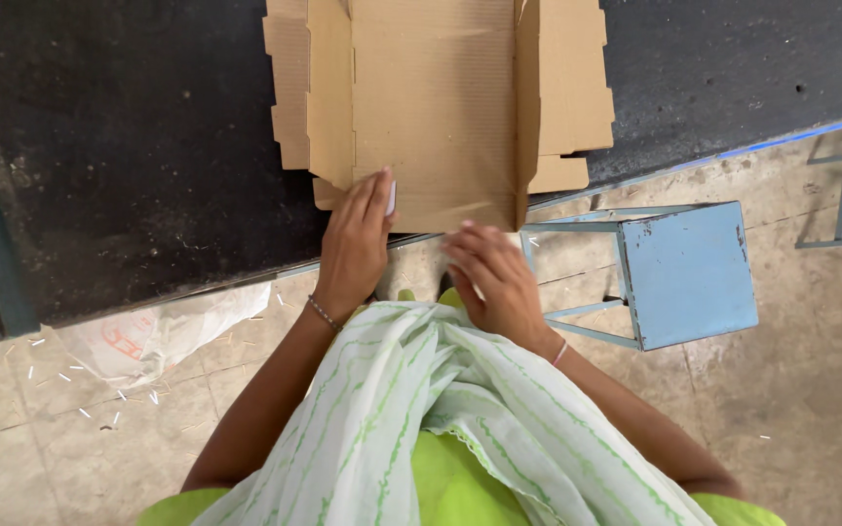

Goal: The person folds a flat cardboard box blank on the table, pressing its flaps to form an open box, then inserts white cardboard divider pieces into the box and presses them into place. The person folds another box blank the same way and stacks the finished boxes with the finished white boxes on the table.

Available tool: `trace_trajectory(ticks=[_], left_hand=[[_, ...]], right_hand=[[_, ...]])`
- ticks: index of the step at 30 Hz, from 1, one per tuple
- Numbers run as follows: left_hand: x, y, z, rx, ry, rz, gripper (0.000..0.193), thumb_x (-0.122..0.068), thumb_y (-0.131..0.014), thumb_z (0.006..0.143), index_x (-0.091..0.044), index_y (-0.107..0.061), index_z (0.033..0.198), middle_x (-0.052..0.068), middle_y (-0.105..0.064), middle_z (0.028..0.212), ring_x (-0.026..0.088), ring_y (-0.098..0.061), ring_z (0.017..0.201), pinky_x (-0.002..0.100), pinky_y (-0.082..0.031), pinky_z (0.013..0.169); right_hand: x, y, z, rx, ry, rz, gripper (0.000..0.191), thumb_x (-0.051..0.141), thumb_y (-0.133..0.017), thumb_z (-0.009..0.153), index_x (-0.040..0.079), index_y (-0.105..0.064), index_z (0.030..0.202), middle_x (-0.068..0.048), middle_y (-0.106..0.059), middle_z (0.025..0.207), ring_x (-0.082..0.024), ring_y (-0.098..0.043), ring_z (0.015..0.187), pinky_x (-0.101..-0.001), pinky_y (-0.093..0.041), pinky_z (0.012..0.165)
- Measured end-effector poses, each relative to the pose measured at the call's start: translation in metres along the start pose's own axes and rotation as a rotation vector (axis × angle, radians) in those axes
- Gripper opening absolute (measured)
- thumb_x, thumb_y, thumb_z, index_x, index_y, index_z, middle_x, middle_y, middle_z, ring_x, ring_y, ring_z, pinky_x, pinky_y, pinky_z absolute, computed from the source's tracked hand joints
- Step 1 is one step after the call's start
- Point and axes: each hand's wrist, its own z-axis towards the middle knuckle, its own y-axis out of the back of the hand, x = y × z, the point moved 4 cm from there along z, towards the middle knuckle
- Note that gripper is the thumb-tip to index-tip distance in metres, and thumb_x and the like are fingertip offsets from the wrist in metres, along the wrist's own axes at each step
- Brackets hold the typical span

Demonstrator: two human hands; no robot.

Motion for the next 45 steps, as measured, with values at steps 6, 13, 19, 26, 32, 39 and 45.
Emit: trace_trajectory(ticks=[6, 13, 19, 26, 32, 39, 45], left_hand=[[0.000, -0.003, 0.022, 0.124, 0.331, -0.025, 0.040, -0.021, -0.050, 0.111, -0.001, -0.053, 0.144, 0.018, -0.066, 0.132, 0.037, -0.063, 0.120, 0.046, -0.050, 0.101], [-0.048, 0.046, 0.026, -0.263, -0.009, -0.059, 0.046, -0.030, -0.054, 0.110, 0.005, -0.054, 0.139, 0.027, -0.064, 0.134, 0.043, -0.064, 0.119, 0.043, -0.054, 0.096], [0.014, 0.074, 0.033, -0.559, 0.281, -0.498, 0.033, -0.026, -0.045, 0.116, -0.002, -0.068, 0.116, 0.008, -0.070, 0.105, 0.018, -0.065, 0.091, 0.032, -0.055, 0.078], [0.127, -0.003, 0.151, -0.252, 0.406, -0.719, 0.077, -0.064, -0.029, 0.104, -0.005, -0.055, 0.147, 0.013, -0.060, 0.144, 0.021, -0.062, 0.122, 0.035, -0.052, 0.101], [0.147, -0.057, 0.242, -0.139, 0.274, -0.860, 0.098, -0.076, -0.026, 0.108, 0.008, -0.049, 0.154, 0.023, -0.046, 0.160, 0.022, -0.043, 0.143, 0.036, -0.031, 0.118], [0.144, -0.051, 0.237, -0.126, 0.401, -1.069, 0.089, -0.071, -0.032, 0.100, 0.005, -0.076, 0.115, 0.012, -0.072, 0.096, 0.018, -0.067, 0.085, 0.032, -0.057, 0.077], [0.142, -0.057, 0.202, -0.164, 0.411, -1.265, 0.069, -0.061, -0.044, 0.106, 0.001, -0.072, 0.097, 0.006, -0.060, 0.084, 0.018, -0.058, 0.080, 0.033, -0.051, 0.074]], right_hand=[[-0.030, -0.024, 0.029, 0.157, 0.030, -0.034, 0.044, 0.006, -0.070, 0.083, 0.002, -0.066, 0.127, -0.014, -0.065, 0.129, -0.037, -0.060, 0.119, -0.0460, -0.048, 0.099], [-0.084, -0.017, 0.056, 0.124, -0.064, 0.018, 0.024, -0.002, -0.065, 0.087, 0.010, -0.073, 0.106, -0.008, -0.074, 0.101, -0.033, -0.069, 0.092, -0.0440, -0.053, 0.083], [-0.117, -0.007, 0.063, 0.149, -0.093, 0.035, 0.022, -0.004, -0.063, 0.087, 0.009, -0.073, 0.101, -0.008, -0.074, 0.092, -0.034, -0.067, 0.087, -0.0435, -0.052, 0.082], [-0.132, 0.000, 0.059, 0.184, -0.113, 0.019, 0.035, -0.010, -0.058, 0.080, 0.011, -0.073, 0.104, -0.005, -0.076, 0.091, -0.032, -0.066, 0.084, -0.0418, -0.050, 0.079], [-0.133, -0.003, 0.060, 0.148, -0.080, 0.014, 0.033, -0.010, -0.058, 0.082, 0.011, -0.073, 0.103, -0.004, -0.075, 0.090, -0.029, -0.069, 0.085, -0.0418, -0.049, 0.078], [-0.123, -0.008, 0.057, 0.098, -0.076, -0.013, 0.028, -0.007, -0.061, 0.081, 0.011, -0.073, 0.099, -0.005, -0.074, 0.088, -0.030, -0.067, 0.083, -0.0414, -0.048, 0.077], [-0.121, -0.012, 0.058, 0.128, -0.093, -0.015, 0.025, -0.005, -0.061, 0.083, 0.010, -0.073, 0.099, -0.006, -0.073, 0.086, -0.029, -0.067, 0.082, -0.0408, -0.045, 0.073]])
